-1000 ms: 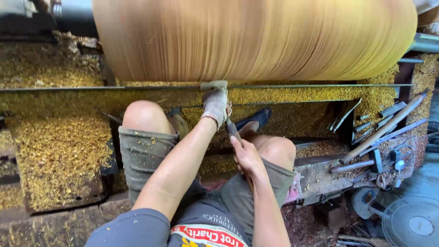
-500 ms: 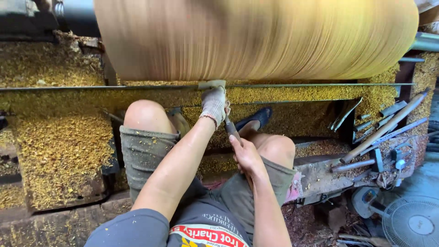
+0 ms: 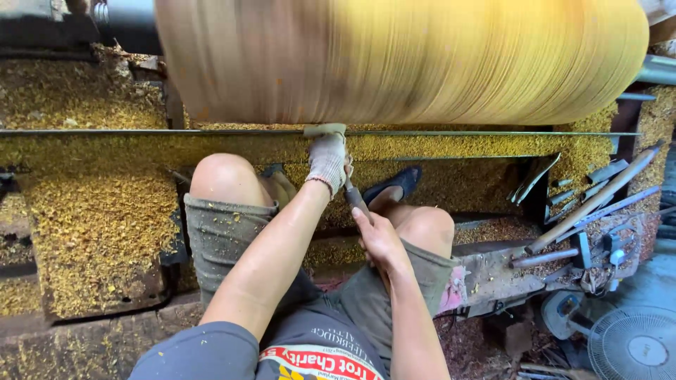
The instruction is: Turning a large piece of wood on a lathe using a woodturning tool.
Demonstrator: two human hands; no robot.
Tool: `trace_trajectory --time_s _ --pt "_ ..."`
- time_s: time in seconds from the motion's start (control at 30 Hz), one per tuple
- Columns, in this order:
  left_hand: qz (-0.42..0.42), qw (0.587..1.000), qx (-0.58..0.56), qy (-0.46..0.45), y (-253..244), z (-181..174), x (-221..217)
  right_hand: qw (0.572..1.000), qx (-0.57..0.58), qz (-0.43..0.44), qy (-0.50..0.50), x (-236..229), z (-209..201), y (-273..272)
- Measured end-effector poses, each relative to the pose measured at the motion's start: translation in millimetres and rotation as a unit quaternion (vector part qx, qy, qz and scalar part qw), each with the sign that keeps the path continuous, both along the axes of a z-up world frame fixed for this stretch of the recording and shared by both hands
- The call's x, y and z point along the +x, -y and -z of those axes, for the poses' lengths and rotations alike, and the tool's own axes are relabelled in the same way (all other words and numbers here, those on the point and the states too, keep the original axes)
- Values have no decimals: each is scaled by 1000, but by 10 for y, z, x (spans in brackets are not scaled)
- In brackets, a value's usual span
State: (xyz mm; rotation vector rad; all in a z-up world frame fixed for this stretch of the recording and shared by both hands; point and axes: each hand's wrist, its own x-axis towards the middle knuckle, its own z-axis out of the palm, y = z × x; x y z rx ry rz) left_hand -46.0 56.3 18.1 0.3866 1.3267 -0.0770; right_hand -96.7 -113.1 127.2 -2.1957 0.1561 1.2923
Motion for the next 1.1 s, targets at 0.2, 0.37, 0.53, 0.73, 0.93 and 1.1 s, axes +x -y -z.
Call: trace_trajectory --time_s 0.2,0.37,0.53,0.73,0.93,1.1 --pt "-13 1000 -7 -19 -76 -98 -65 1000 -7 -13 -5 -7 5 -48" --pt "-38 999 -19 21 -76 -25 -73 1000 -13 -13 -12 -30 2 -41" --pt "-33 999 -4 -5 -79 59 -86 1000 -9 -20 -5 -52 -8 -97" --pt "-28 999 5 32 -115 130 -157 1000 4 -20 -11 -81 48 -115" --pt "-33 998 -29 44 -145 252 -152 1000 1 -27 -13 -84 24 -145" --pt "-29 999 2 42 -224 100 -207 1000 5 -23 -21 -107 36 -160"
